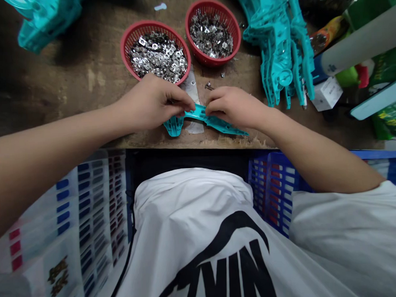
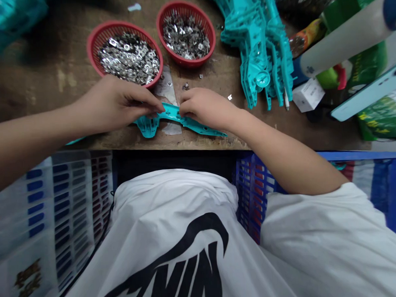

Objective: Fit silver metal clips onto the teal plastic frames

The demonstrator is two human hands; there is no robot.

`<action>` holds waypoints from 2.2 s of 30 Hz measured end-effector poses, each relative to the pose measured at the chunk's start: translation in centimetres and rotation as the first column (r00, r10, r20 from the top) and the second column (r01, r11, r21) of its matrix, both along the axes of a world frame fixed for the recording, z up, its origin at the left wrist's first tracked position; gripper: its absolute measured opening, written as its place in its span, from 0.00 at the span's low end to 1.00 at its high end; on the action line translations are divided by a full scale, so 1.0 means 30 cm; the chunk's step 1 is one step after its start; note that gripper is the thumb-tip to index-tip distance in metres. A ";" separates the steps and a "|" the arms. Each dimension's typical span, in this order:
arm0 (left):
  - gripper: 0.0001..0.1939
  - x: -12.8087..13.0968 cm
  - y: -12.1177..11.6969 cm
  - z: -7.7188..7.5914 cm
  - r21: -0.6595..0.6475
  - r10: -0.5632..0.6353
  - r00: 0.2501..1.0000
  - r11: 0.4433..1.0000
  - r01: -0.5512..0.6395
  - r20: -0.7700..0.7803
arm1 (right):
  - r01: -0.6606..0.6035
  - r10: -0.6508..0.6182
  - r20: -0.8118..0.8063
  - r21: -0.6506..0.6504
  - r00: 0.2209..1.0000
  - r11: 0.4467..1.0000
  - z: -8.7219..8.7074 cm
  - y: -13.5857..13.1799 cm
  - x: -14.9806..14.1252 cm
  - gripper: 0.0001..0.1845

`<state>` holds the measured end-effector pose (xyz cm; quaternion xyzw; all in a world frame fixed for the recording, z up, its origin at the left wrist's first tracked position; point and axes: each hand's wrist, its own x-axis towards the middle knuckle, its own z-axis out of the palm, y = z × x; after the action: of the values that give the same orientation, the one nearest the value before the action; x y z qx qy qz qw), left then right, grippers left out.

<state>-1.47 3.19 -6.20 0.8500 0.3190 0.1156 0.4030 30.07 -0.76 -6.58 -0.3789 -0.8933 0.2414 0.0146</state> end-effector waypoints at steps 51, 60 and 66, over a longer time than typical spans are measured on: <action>0.20 0.013 -0.068 -0.171 0.515 -0.301 0.942 0.790 0.333 -0.147 | 0.062 -0.070 -0.036 -0.182 0.997 0.981 -0.004 -0.040 -0.082 0.13; 0.22 0.021 -0.073 -0.126 0.402 -0.280 0.946 0.857 0.323 -0.162 | 0.101 -0.108 -0.044 -0.135 0.993 0.986 -0.034 -0.047 -0.081 0.08; 0.23 0.019 -0.075 -0.144 0.421 -0.278 0.942 0.843 0.334 -0.190 | 0.129 -0.132 -0.023 -0.116 0.991 0.985 -0.011 -0.040 -0.085 0.10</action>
<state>-0.89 0.94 -10.54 0.9650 0.1678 0.0681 0.1899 27.52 -1.96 -6.92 -0.4330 -0.8510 0.2964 0.0224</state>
